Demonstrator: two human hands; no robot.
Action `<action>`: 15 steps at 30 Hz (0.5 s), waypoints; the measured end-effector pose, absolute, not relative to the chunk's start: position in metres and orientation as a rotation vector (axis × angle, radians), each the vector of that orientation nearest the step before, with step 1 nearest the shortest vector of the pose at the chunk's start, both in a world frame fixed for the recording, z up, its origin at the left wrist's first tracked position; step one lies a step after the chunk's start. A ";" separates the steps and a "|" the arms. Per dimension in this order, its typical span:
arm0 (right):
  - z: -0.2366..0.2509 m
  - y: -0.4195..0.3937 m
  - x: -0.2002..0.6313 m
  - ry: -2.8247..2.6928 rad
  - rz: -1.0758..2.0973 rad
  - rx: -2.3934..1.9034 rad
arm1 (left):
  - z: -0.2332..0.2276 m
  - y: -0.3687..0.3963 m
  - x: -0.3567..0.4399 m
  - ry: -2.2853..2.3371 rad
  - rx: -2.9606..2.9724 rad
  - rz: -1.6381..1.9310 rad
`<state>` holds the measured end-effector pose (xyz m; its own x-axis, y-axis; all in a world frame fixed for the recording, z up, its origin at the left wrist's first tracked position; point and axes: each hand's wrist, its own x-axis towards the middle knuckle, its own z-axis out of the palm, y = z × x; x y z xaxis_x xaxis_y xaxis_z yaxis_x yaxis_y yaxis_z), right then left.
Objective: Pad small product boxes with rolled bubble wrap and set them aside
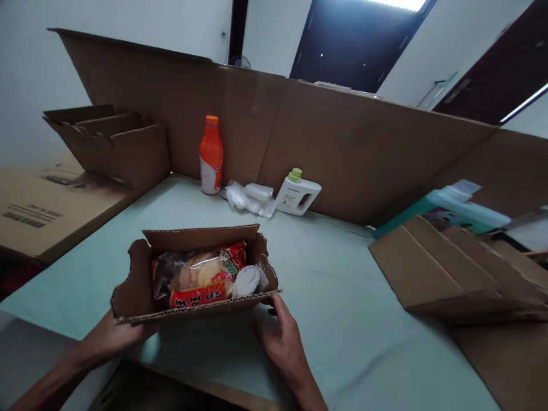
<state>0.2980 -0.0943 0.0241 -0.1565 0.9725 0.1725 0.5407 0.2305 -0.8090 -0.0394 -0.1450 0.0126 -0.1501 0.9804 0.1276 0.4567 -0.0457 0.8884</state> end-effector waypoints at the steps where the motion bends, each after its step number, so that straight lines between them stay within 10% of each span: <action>1: 0.021 -0.102 0.301 -1.799 0.777 -1.407 | 0.013 -0.145 -0.038 1.658 1.538 1.121; 15: 0.021 -0.150 0.305 -1.345 0.674 -1.655 | 0.048 -0.123 0.027 1.279 1.475 1.157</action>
<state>0.3055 -0.1498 0.0214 0.2681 0.9569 0.1118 0.4827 -0.0330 -0.8752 0.0270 -0.1227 0.0484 0.0515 0.9923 0.1130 0.2115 -0.1214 0.9698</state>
